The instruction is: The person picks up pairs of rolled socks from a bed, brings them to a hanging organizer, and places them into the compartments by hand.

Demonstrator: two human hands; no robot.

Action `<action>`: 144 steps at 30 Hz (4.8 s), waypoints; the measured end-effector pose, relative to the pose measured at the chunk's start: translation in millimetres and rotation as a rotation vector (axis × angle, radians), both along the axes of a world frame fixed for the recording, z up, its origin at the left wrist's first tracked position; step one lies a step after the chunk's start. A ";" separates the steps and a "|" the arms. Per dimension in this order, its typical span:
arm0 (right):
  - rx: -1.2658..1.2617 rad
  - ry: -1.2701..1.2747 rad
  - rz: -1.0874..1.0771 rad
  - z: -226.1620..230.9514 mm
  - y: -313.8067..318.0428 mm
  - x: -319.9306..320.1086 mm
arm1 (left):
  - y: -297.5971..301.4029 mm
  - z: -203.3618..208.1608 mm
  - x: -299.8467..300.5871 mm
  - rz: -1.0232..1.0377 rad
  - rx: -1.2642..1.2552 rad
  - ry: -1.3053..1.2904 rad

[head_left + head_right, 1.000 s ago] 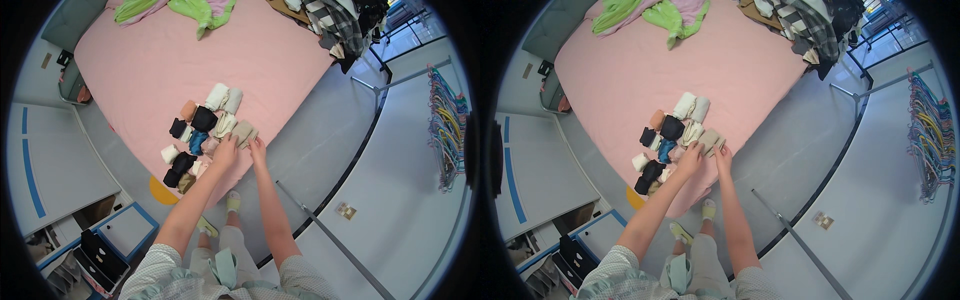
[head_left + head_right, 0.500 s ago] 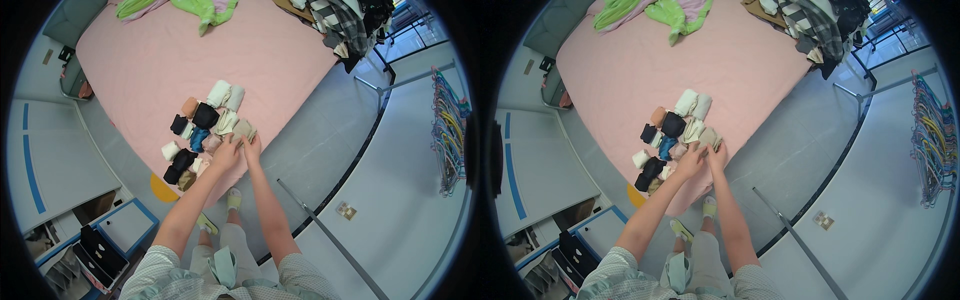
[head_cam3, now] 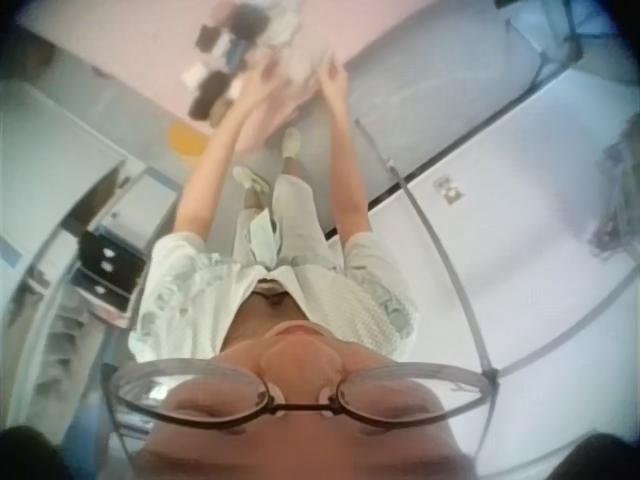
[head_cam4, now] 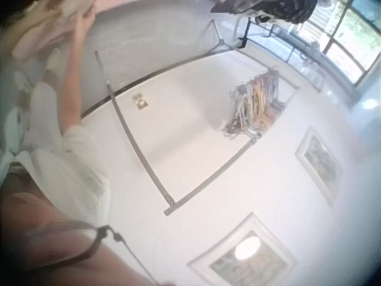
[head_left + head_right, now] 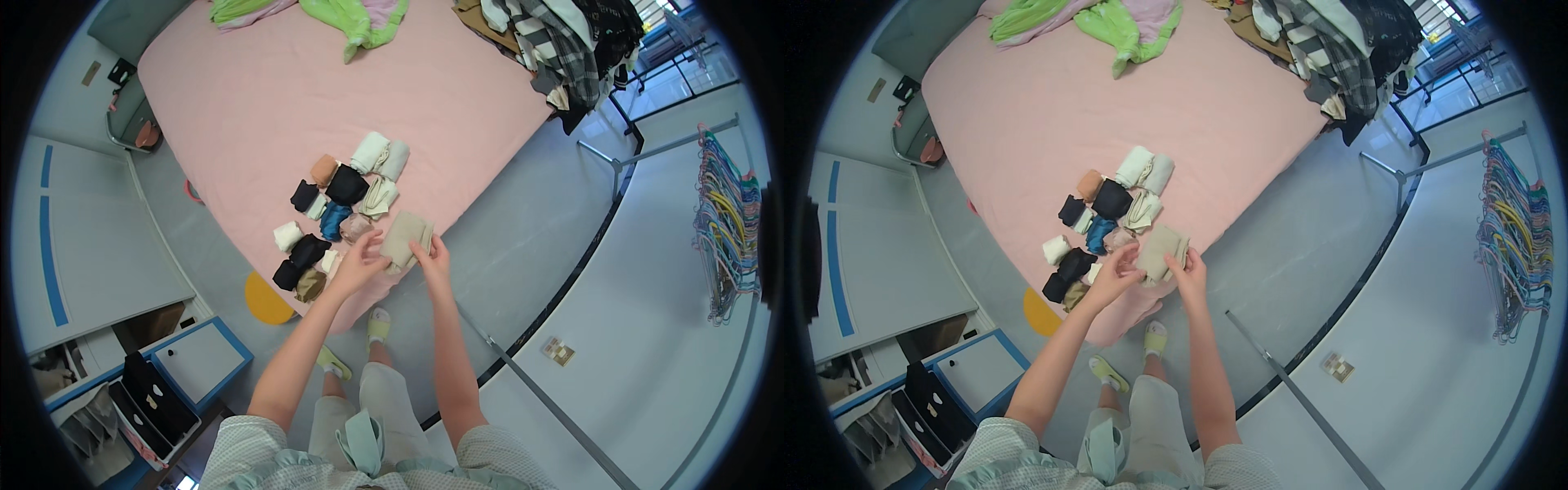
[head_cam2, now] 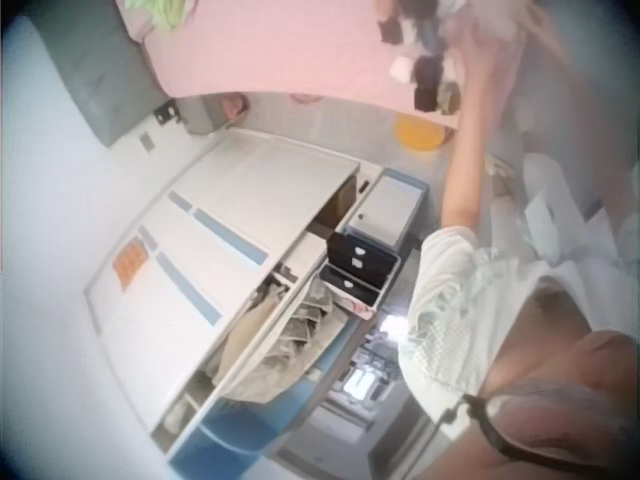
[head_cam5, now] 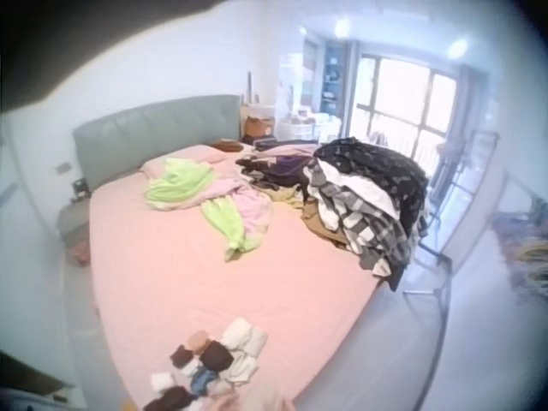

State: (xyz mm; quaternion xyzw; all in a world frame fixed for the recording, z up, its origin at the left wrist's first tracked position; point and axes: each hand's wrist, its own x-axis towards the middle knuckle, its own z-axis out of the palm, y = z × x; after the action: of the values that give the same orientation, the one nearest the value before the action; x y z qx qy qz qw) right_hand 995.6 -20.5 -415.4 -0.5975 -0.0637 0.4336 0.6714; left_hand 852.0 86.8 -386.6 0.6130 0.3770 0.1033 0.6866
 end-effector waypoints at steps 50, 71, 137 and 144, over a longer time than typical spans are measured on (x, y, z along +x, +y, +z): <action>0.210 -0.561 1.033 171.3 37.2 -473.1 | -127.7 135.7 -449.4 1.410 -0.061 -0.512; 0.397 -0.256 1.624 179.8 -42.2 -717.4 | -254.7 147.0 -655.3 1.944 0.234 -0.399; 1.112 -1.396 2.065 113.2 80.2 -900.8 | -164.4 89.3 -746.5 1.747 -0.158 1.064; 1.037 -1.524 1.927 109.8 68.0 -891.6 | -170.9 102.5 -746.7 1.636 -0.161 1.001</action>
State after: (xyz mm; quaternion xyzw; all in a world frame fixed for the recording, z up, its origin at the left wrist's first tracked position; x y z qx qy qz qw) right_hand 104.0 47.5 -305.6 -0.0830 -0.9715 0.2175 0.0438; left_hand 105.2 -84.1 -284.2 0.0843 0.9431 0.2506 0.2016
